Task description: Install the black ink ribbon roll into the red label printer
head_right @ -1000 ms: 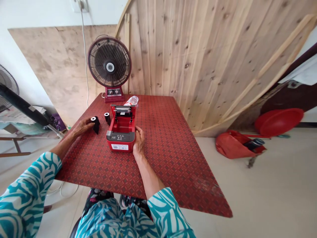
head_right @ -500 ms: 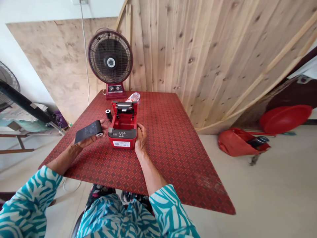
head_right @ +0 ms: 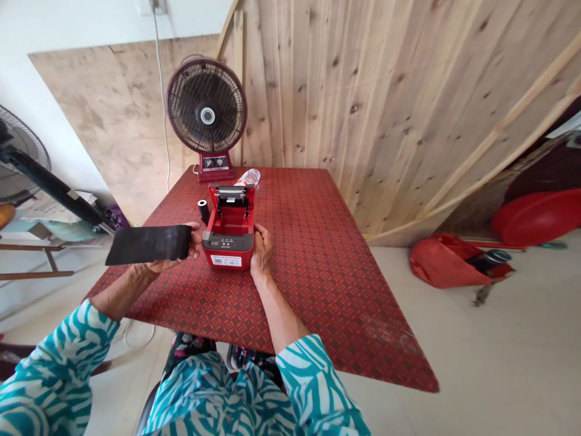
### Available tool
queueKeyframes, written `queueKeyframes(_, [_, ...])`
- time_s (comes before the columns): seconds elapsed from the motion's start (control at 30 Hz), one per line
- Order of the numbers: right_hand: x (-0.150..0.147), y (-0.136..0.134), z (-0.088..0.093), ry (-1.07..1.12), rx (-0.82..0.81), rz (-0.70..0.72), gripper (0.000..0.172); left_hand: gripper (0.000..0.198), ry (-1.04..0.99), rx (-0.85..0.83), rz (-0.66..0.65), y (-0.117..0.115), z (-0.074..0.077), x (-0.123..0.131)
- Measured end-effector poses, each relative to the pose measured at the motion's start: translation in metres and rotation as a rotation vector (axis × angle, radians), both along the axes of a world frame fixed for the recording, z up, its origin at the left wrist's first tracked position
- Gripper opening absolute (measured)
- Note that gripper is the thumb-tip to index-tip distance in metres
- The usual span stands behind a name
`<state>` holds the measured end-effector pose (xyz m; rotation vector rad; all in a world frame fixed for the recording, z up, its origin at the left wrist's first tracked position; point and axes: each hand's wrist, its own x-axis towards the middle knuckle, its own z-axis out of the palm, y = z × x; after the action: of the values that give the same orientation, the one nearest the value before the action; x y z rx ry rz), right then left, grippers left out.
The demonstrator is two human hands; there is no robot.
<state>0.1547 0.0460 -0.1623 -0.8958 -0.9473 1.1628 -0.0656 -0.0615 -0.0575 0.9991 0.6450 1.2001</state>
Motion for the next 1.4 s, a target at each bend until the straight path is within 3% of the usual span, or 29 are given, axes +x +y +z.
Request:
queueKeyframes(0.07, [-0.001,0.001,0.000,-0.002,0.000,-0.007,0.036,0.070,-0.012,-0.012,-0.006,-0.001,-0.001,0.004])
queueKeyframes(0.4, [-0.001,0.001,-0.001,-0.026,0.017,0.002,0.032,0.070,-0.246,-0.193,0.074,-0.027,-0.004,0.070])
queueKeyframes(0.53, [0.000,-0.001,0.002,-0.027,0.009,0.009,0.033,0.067,-0.272,-0.227,0.033,-0.029,-0.002,0.076])
queueKeyframes(0.67, [0.001,-0.002,0.006,-0.026,-0.004,0.013,0.033,0.067,-0.294,-0.239,0.071,-0.033,-0.004,0.075])
queueKeyframes(0.8, [0.000,-0.002,0.006,-0.018,-0.017,0.005,0.033,0.077,-0.284,-0.179,0.040,-0.032,-0.003,0.077])
queueKeyframes(0.93, [-0.001,-0.002,0.005,-0.019,-0.025,0.008,0.033,0.084,-0.089,-0.057,0.005,-0.017,0.018,0.066])
queueKeyframes(1.13, [-0.001,-0.002,0.005,-0.013,-0.027,0.001,0.035,0.061,0.339,0.112,0.104,0.019,0.058,0.029])
queueKeyframes(1.27, [-0.002,-0.002,0.004,-0.027,-0.023,-0.015,0.034,0.051,0.630,0.141,0.104,0.038,0.064,0.022])
queueKeyframes(1.4, [-0.002,-0.001,0.004,-0.033,-0.016,-0.022,0.034,0.037,0.879,0.223,0.068,0.059,0.067,0.032])
